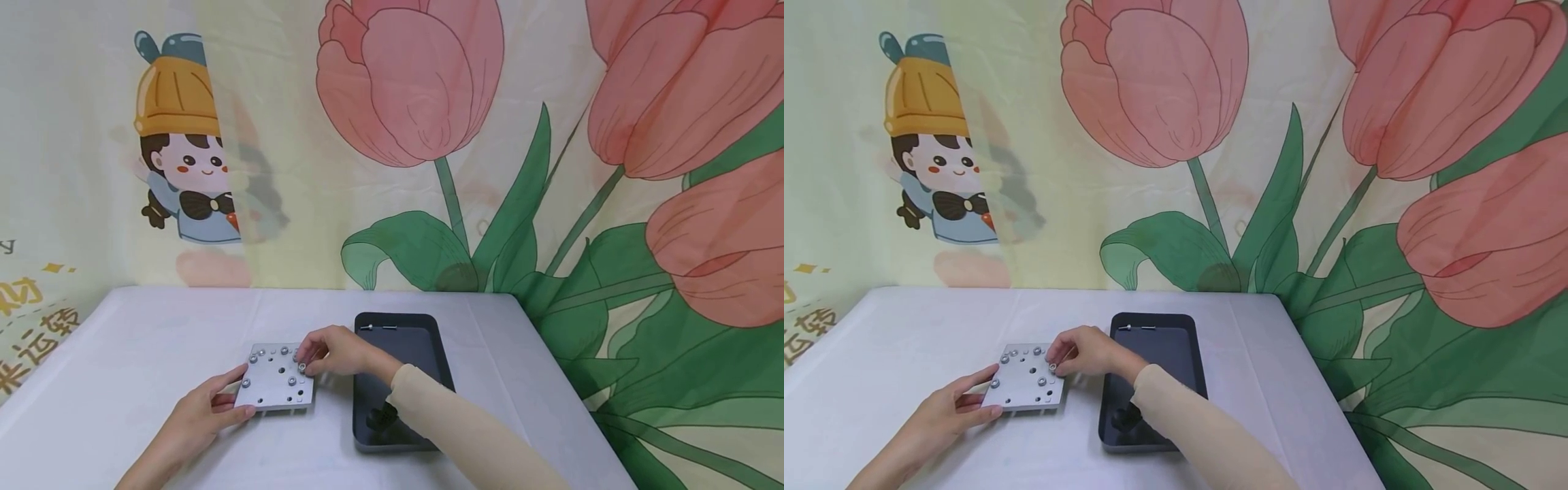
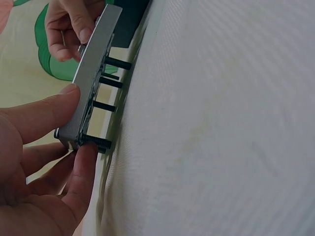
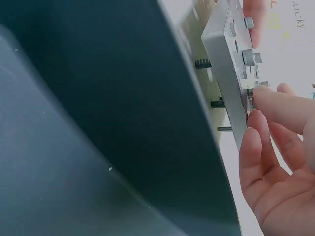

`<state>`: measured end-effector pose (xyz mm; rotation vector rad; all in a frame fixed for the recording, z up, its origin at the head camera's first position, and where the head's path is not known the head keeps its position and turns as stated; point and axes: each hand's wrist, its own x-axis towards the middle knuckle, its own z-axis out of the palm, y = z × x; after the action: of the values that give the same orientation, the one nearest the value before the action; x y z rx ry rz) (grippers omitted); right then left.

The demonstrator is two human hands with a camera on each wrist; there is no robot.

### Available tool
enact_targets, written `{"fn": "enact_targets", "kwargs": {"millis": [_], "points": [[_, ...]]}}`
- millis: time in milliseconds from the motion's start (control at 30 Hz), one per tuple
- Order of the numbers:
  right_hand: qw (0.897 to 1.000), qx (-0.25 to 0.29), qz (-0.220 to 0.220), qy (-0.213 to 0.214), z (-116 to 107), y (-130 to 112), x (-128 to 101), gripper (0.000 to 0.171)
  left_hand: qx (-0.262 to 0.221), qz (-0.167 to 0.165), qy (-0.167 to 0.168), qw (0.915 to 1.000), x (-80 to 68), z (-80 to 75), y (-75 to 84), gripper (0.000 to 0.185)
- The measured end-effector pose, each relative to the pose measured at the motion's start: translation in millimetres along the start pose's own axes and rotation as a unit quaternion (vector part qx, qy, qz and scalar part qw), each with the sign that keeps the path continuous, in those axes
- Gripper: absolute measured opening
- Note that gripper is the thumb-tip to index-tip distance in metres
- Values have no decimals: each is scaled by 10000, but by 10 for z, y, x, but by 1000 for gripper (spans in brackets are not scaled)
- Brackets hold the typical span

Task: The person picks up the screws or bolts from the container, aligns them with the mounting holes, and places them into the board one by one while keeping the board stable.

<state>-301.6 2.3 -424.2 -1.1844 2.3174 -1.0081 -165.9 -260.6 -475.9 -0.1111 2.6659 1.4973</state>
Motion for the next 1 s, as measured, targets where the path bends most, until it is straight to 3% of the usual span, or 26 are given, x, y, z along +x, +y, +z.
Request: {"fn": "enact_targets", "kwargs": {"millis": [200, 367, 533, 700, 867, 1000], "points": [[9997, -142, -64, -175, -60, -12, -36, 25, 75, 54, -5, 10000, -17, -2, -16, 95], [9997, -222, -35, -77, -274, -11, -129, 28, 51, 56, 5, 10000, -12, 8, -9, 95], [9986, -233, 288, 366, -593, 52, -326, 26, 30, -1, -16, 10000, 9, 12, 16, 96], [9920, -460, 630, 992, -855, 278, -560, 26, 75, 21, 0, 10000, 17, 6, 36, 95], [9806, -700, 969, 1553, -959, 568, -715, 28, 131, 4, 4, 9999, 25, -2, 29, 96], [9728, -1008, 1202, 1702, -950, 725, -767, 29, 143, 41, -17, 9999, 22, -6, -1, 97]]}}
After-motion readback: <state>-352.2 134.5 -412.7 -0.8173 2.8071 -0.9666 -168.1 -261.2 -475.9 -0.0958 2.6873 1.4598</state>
